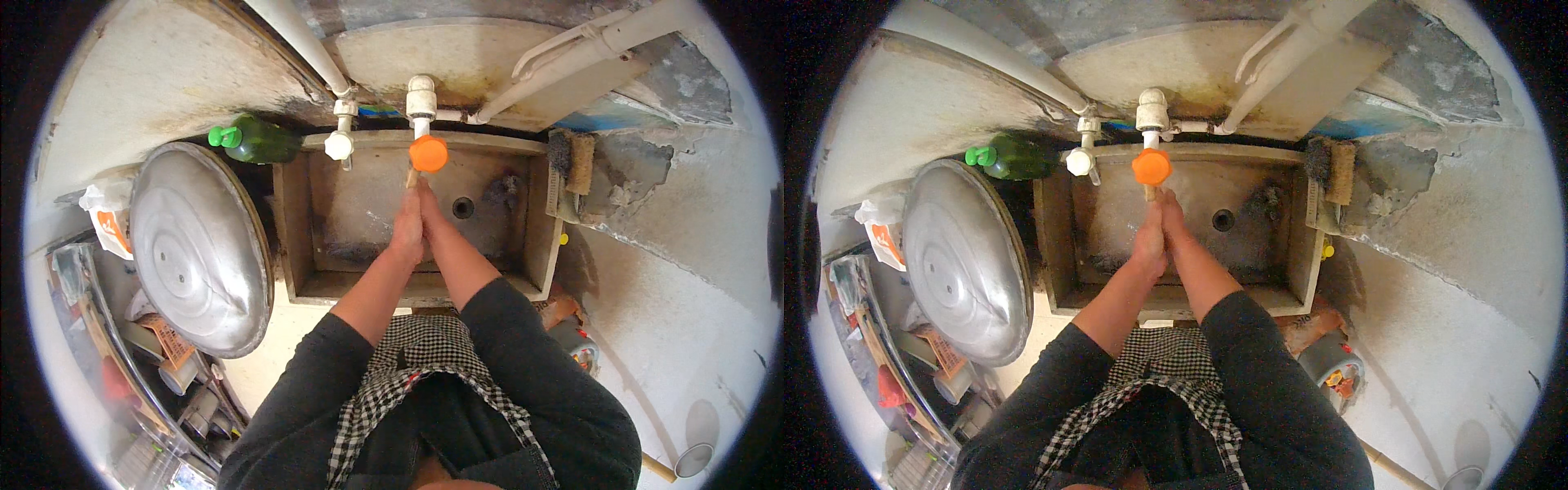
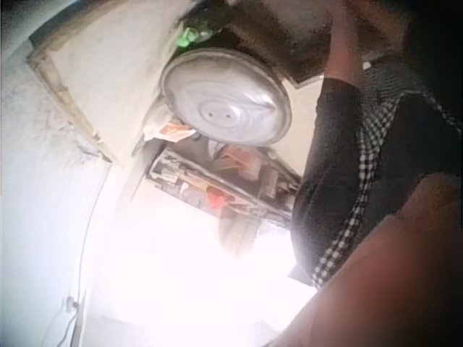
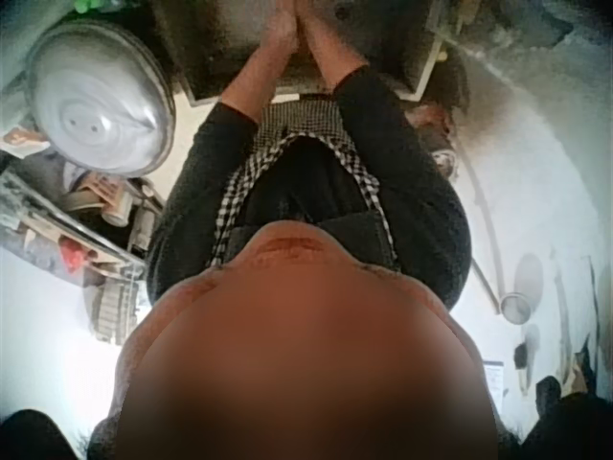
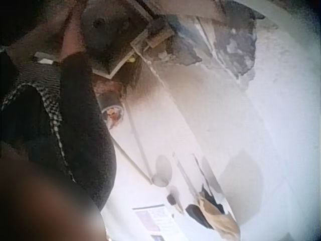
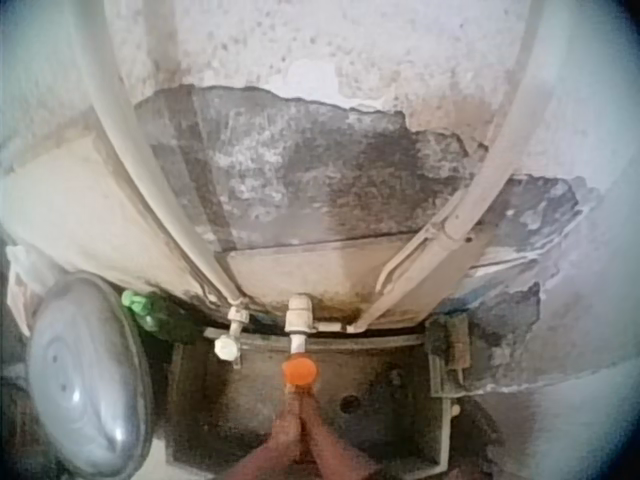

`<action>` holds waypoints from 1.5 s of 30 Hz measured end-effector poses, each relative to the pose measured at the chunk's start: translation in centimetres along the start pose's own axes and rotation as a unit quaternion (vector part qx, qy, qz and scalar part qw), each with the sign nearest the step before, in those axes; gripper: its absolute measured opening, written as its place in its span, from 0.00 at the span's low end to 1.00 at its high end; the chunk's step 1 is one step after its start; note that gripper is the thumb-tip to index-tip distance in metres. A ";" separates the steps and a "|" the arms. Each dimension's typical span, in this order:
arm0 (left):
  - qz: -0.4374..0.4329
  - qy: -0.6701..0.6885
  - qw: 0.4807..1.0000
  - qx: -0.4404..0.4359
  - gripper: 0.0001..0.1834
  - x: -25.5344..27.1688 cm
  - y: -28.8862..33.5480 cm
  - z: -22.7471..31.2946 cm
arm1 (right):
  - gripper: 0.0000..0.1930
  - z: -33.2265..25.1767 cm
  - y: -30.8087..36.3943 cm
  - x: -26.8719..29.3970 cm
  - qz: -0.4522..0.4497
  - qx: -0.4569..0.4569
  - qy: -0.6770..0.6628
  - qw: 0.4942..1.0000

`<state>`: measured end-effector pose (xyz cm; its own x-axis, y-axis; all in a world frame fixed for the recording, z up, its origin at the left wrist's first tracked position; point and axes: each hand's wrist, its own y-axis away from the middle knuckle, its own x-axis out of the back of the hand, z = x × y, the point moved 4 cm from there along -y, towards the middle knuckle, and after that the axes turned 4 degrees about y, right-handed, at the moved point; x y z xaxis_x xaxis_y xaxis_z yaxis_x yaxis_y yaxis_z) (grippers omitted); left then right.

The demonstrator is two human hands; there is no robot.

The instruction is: The person transfers a dark granular substance from a large container into a smaller bowl, places the bowl on the counter, washes hands at the sink, and then positions a wok on a gas stove. The person adjusts the gas regulator and ignites the burner.

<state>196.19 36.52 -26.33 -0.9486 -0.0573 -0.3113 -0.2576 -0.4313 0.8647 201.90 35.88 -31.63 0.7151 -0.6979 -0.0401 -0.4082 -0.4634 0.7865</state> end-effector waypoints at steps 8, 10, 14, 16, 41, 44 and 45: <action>-0.048 -0.163 0.985 -0.021 0.28 1.9 -3.3 2.1 | 0.22 0.8 3.3 -2.7 -0.036 0.218 0.085 0.972; -0.068 0.013 0.997 0.044 0.29 1.0 -2.3 0.2 | 0.22 -0.2 0.6 -1.6 0.012 0.158 0.074 0.985; -0.104 -0.047 0.991 -0.062 0.23 -0.6 -0.9 0.1 | 0.19 -1.8 -1.7 1.0 -0.057 -0.003 0.017 0.998; -0.066 -0.110 0.989 -0.077 0.22 -0.2 -1.2 0.9 | 0.18 -1.5 -1.5 1.2 -0.155 -0.094 0.067 0.981; 0.041 -0.566 0.734 -0.373 0.15 0.3 -3.5 0.6 | 0.11 -1.5 0.4 0.5 -0.142 -0.009 -0.152 0.978; -0.025 -0.698 0.673 -0.243 0.13 0.7 -2.3 1.3 | 0.11 -1.6 0.5 0.4 -0.092 0.053 -0.043 0.993; -0.043 -0.725 0.647 -0.230 0.13 0.7 -2.1 1.6 | 0.11 -1.6 0.7 0.5 -0.060 0.070 0.002 0.996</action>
<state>195.79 38.80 -27.69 -0.1948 0.7461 0.6367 -0.5556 -0.6188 0.5553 202.87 36.10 -30.08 0.7660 -0.6304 -0.1257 -0.3939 -0.6149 0.6832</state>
